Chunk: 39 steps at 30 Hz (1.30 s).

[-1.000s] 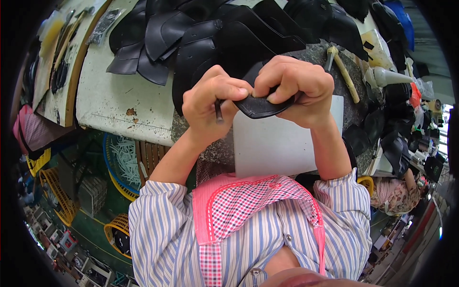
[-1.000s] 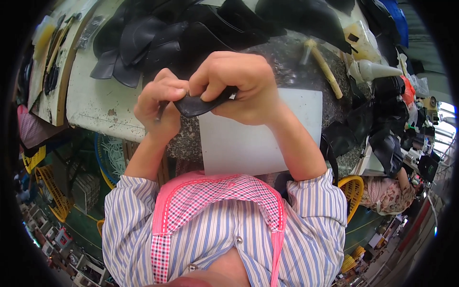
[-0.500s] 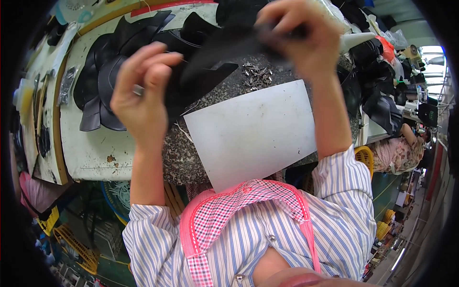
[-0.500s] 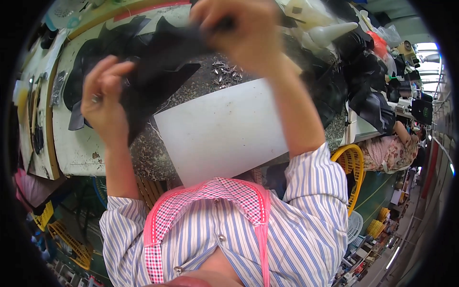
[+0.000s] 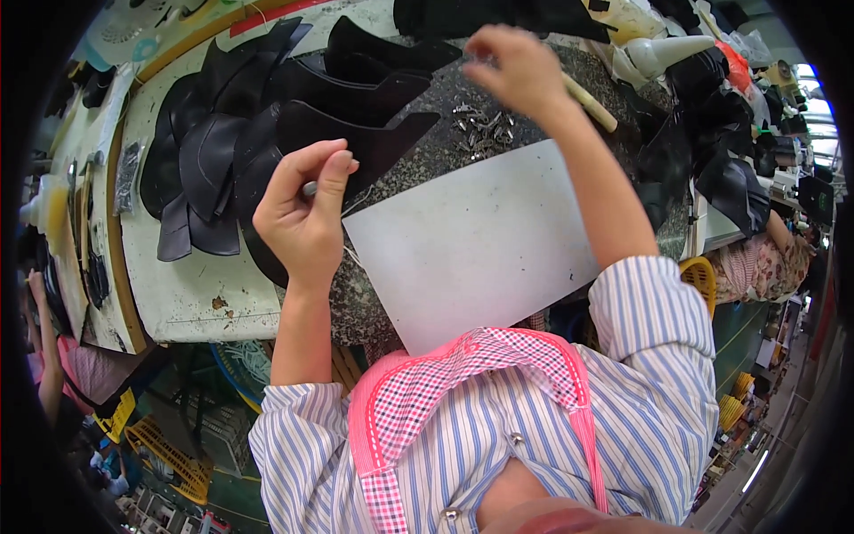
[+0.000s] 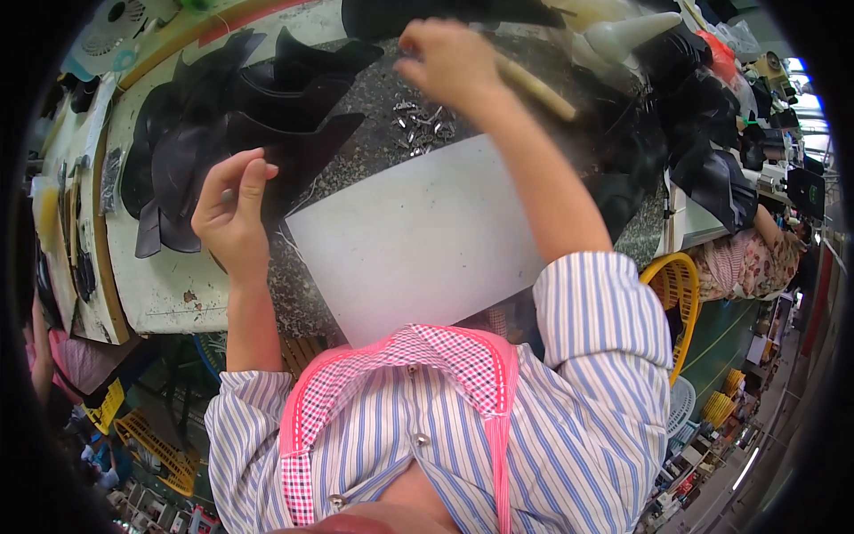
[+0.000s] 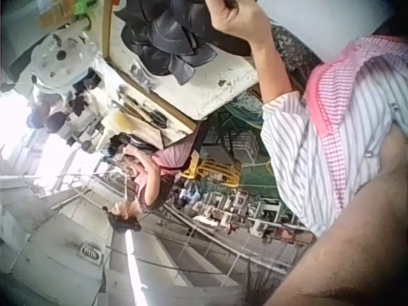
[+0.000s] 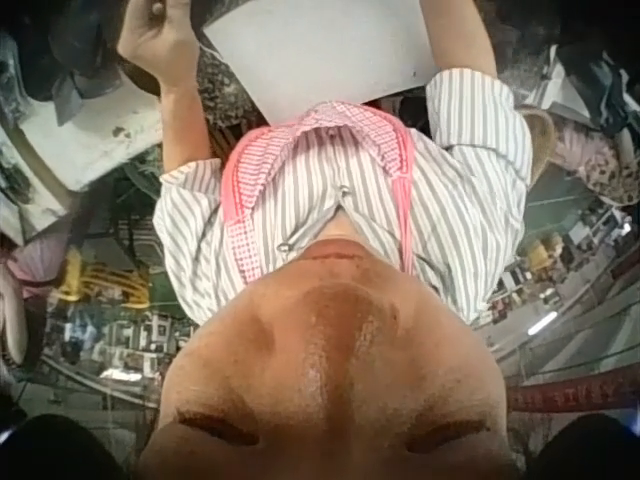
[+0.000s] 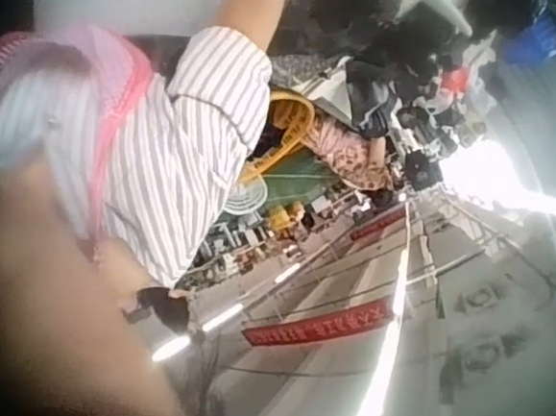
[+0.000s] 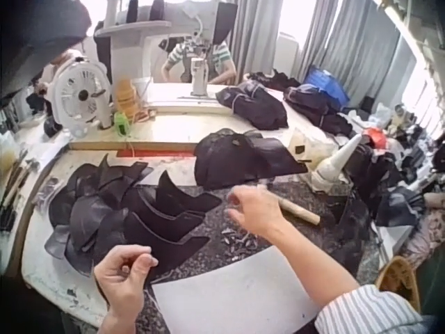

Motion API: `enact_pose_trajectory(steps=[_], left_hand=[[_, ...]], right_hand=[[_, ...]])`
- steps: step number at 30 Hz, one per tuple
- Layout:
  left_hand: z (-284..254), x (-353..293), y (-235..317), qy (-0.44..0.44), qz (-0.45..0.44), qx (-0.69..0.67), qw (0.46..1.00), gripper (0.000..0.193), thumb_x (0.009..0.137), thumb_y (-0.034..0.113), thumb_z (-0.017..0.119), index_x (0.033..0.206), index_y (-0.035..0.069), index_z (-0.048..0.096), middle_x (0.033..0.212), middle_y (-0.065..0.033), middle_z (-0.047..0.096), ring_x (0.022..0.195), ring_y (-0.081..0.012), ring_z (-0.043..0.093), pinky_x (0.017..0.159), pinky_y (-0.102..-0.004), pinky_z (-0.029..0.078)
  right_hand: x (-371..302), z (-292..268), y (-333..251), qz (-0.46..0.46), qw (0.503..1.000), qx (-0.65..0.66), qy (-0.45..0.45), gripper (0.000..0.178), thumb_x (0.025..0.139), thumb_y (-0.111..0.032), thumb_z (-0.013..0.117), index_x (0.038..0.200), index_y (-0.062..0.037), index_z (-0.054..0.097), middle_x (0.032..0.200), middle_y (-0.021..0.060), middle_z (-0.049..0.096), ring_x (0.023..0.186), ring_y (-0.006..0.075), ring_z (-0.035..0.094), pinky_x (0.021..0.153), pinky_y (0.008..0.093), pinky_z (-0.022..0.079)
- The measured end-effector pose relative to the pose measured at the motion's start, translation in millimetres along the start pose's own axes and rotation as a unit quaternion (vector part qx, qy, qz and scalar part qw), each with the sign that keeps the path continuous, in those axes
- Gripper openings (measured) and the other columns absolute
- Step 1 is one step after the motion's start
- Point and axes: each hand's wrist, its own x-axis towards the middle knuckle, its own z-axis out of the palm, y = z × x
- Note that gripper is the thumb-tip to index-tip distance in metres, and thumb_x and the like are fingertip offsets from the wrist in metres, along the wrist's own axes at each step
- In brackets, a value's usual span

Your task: The worker is punching holes and installing metal eyelets into leather shoe upper components at a factory workbench.

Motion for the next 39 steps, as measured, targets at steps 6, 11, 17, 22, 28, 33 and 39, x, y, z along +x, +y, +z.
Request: enact_pose_trajectory(steps=[6,11,17,22,28,33,39], left_hand=[[7.4,-11.8,8.3,-0.047,-0.027,-0.035,0.998,0.011,0.076,0.003,0.062,0.085,-0.002,0.060,0.073,-0.0037,0.059,0.064,-0.0077,0.056,0.056,-0.0153,0.041],[4.9,-21.7,9.7,-0.046,-0.054,-0.053,0.996,0.009,0.077,0.005,0.061,0.084,-0.001,0.061,0.068,-0.0014,0.058,0.063,-0.0046,0.054,0.053,-0.0148,0.039],[21.3,-25.6,2.4,-0.107,-0.080,-0.060,0.989,0.014,0.076,0.008,0.064,0.088,0.001,0.061,0.067,0.0033,0.055,0.054,-0.0001,0.040,0.047,-0.0140,0.030],[34.8,-21.8,9.9,-0.110,-0.100,-0.051,0.988,0.018,0.078,0.005,0.060,0.095,-0.001,0.059,0.075,0.0014,0.056,0.062,-0.0018,0.043,0.053,-0.0146,0.034],[28.9,-33.0,9.7,-0.097,-0.042,-0.049,0.993,0.010,0.077,0.002,0.060,0.084,-0.005,0.059,0.078,-0.0043,0.058,0.069,-0.0074,0.053,0.062,-0.0168,0.041],[23.8,-35.3,13.5,-0.069,0.017,0.029,0.997,0.009,0.077,0.004,0.061,0.081,-0.004,0.059,0.076,-0.0038,0.058,0.065,-0.0063,0.050,0.059,-0.0157,0.039],[9.4,-34.1,13.5,-0.129,-0.072,-0.171,0.974,0.010,0.076,0.005,0.060,0.078,-0.005,0.057,0.077,-0.0081,0.056,0.068,-0.0113,0.049,0.064,-0.0199,0.037]], right_hand=[[-7.7,11.1,-12.7,0.083,0.971,-0.034,-0.220,0.020,0.068,-0.021,0.065,0.083,-0.0097,0.059,0.081,0.0089,0.061,0.083,0.0255,0.058,0.071,0.0345,0.046],[-19.1,13.2,-3.3,0.078,0.979,0.109,-0.153,0.014,0.070,-0.011,0.062,0.082,-0.0040,0.058,0.078,0.0087,0.061,0.077,0.0220,0.058,0.067,0.0312,0.046],[-15.0,-34.4,-30.4,0.042,0.948,0.299,-0.102,0.004,0.078,-0.004,0.053,0.077,-0.0007,0.052,0.066,0.0007,0.053,0.060,0.0066,0.050,0.056,0.0204,0.042],[-38.7,-64.8,-87.4,-0.056,0.920,0.368,-0.121,0.009,0.072,0.003,0.057,0.080,-0.0008,0.058,0.069,0.0029,0.057,0.065,0.0094,0.056,0.060,0.0208,0.045],[-64.8,-65.5,-107.2,0.049,0.867,0.493,-0.055,0.008,0.069,0.004,0.060,0.076,0.0014,0.058,0.072,0.0051,0.058,0.070,0.0109,0.058,0.064,0.0224,0.047],[-66.8,-54.4,-104.4,0.058,0.837,0.543,-0.032,0.009,0.068,0.005,0.061,0.075,0.0028,0.056,0.070,0.0047,0.056,0.068,0.0104,0.057,0.061,0.0214,0.048],[-71.0,-60.1,-112.0,-0.013,0.873,0.484,-0.059,0.008,0.067,-0.001,0.063,0.073,-0.0039,0.058,0.078,0.0020,0.053,0.066,0.0103,0.053,0.055,0.0223,0.042]])
